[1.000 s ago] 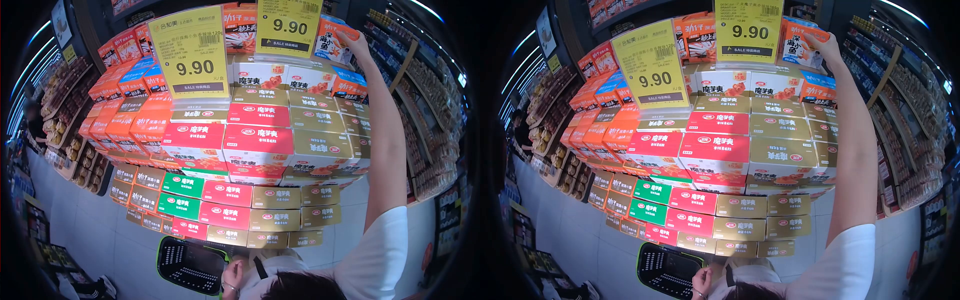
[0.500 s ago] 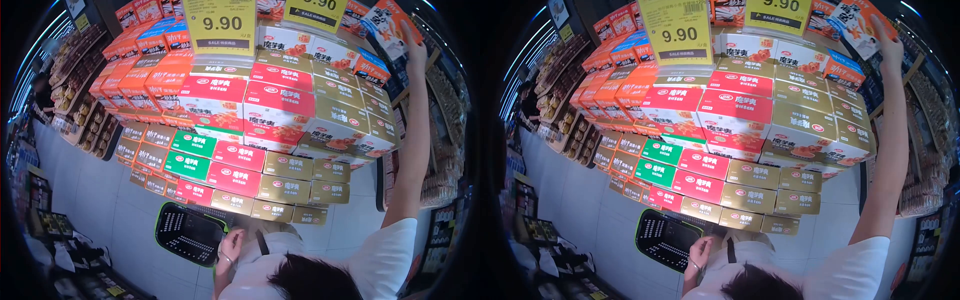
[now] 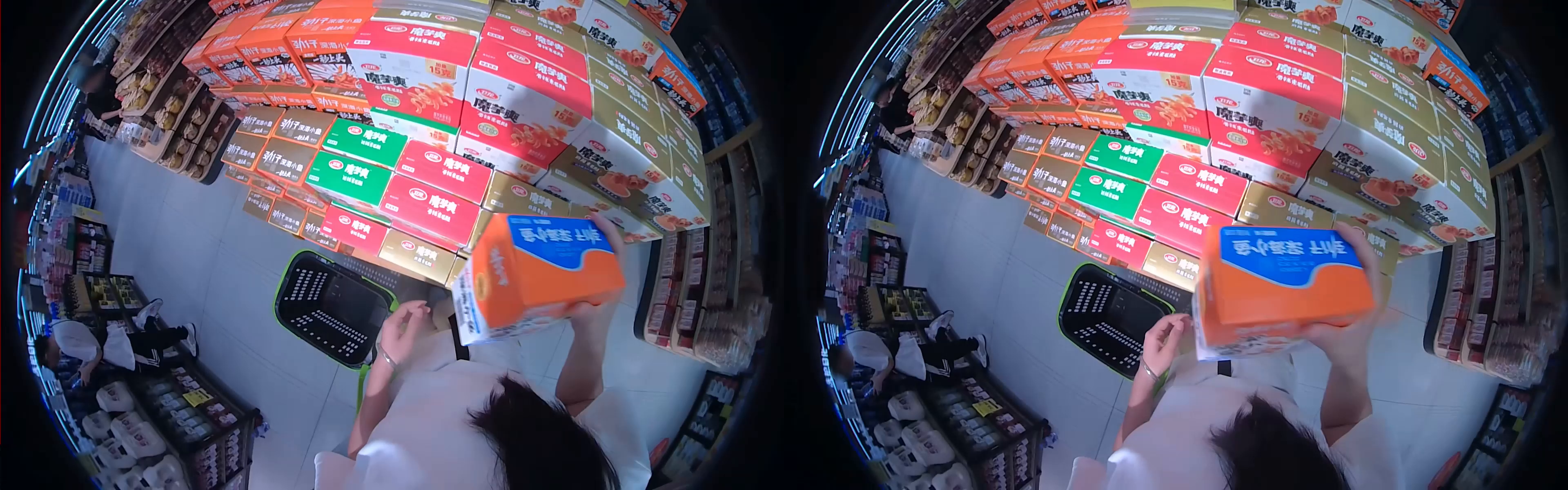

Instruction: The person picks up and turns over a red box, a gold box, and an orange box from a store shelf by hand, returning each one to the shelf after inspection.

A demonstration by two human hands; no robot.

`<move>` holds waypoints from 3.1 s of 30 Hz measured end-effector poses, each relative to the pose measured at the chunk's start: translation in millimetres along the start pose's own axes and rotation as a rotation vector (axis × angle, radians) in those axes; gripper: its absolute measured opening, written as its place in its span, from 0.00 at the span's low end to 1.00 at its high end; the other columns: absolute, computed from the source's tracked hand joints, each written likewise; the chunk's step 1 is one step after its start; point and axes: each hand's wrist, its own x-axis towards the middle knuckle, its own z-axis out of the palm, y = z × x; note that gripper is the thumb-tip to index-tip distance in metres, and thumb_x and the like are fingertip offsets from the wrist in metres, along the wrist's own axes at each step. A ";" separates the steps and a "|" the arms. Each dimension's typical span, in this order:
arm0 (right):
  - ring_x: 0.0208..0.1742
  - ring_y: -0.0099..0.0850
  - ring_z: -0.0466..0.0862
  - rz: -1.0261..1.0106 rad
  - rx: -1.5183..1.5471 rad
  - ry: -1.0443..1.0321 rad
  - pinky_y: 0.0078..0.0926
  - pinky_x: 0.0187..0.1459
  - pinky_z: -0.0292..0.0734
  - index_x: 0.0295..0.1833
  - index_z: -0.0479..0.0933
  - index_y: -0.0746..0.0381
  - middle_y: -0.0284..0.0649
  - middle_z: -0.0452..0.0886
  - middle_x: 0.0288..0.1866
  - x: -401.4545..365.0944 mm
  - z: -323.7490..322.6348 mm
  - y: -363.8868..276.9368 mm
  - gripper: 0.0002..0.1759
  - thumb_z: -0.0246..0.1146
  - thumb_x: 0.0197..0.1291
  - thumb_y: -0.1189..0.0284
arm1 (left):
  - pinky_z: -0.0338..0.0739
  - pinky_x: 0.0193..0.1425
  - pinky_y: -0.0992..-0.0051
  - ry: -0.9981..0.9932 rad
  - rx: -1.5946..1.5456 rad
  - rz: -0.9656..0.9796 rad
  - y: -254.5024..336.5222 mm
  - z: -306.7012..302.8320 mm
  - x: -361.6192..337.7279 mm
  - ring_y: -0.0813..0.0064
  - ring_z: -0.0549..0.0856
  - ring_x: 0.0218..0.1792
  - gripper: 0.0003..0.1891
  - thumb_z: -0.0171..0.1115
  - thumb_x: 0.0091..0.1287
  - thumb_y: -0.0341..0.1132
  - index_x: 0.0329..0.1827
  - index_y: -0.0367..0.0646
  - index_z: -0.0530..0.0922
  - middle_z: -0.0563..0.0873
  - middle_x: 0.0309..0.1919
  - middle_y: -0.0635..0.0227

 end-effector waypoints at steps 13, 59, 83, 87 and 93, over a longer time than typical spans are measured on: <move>0.61 0.30 0.74 0.296 0.351 -0.277 0.31 0.61 0.72 0.70 0.59 0.63 0.41 0.70 0.60 -63.1 79.4 36.5 0.51 0.80 0.41 0.72 | 0.62 0.69 0.61 -0.094 -0.203 0.275 79.2 -24.4 -11.2 0.66 0.74 0.63 0.48 0.56 0.63 0.65 0.72 0.31 0.58 0.76 0.60 0.57; 0.66 0.33 0.69 0.457 0.579 -0.447 0.37 0.62 0.69 0.76 0.47 0.66 0.46 0.63 0.68 -66.0 79.6 45.9 0.44 0.62 0.59 0.75 | 0.73 0.55 0.78 0.200 -0.181 -0.007 102.6 -28.0 -32.7 0.80 0.78 0.50 0.30 0.62 0.64 0.33 0.67 0.31 0.64 0.80 0.51 0.65; 0.59 0.23 0.74 0.548 0.685 -0.431 0.24 0.60 0.66 0.74 0.52 0.66 0.41 0.66 0.67 -63.7 80.1 46.4 0.34 0.56 0.69 0.65 | 0.64 0.65 0.65 0.018 0.107 0.109 135.0 -49.1 -53.0 0.61 0.74 0.61 0.37 0.56 0.66 0.48 0.67 0.22 0.63 0.73 0.61 0.46; 0.58 0.23 0.74 0.545 0.675 -0.417 0.24 0.60 0.67 0.75 0.52 0.66 0.41 0.68 0.65 -64.0 80.9 46.7 0.35 0.56 0.69 0.63 | 0.66 0.64 0.67 0.008 0.110 0.118 137.6 -47.9 -52.2 0.62 0.74 0.60 0.36 0.57 0.66 0.47 0.68 0.22 0.63 0.73 0.60 0.46; 0.57 0.22 0.74 0.541 0.669 -0.430 0.24 0.60 0.66 0.75 0.52 0.66 0.39 0.69 0.63 -64.1 78.7 50.6 0.35 0.56 0.70 0.62 | 0.67 0.63 0.68 0.011 0.089 0.107 141.2 -43.6 -50.5 0.64 0.75 0.59 0.36 0.57 0.65 0.44 0.68 0.23 0.62 0.74 0.60 0.47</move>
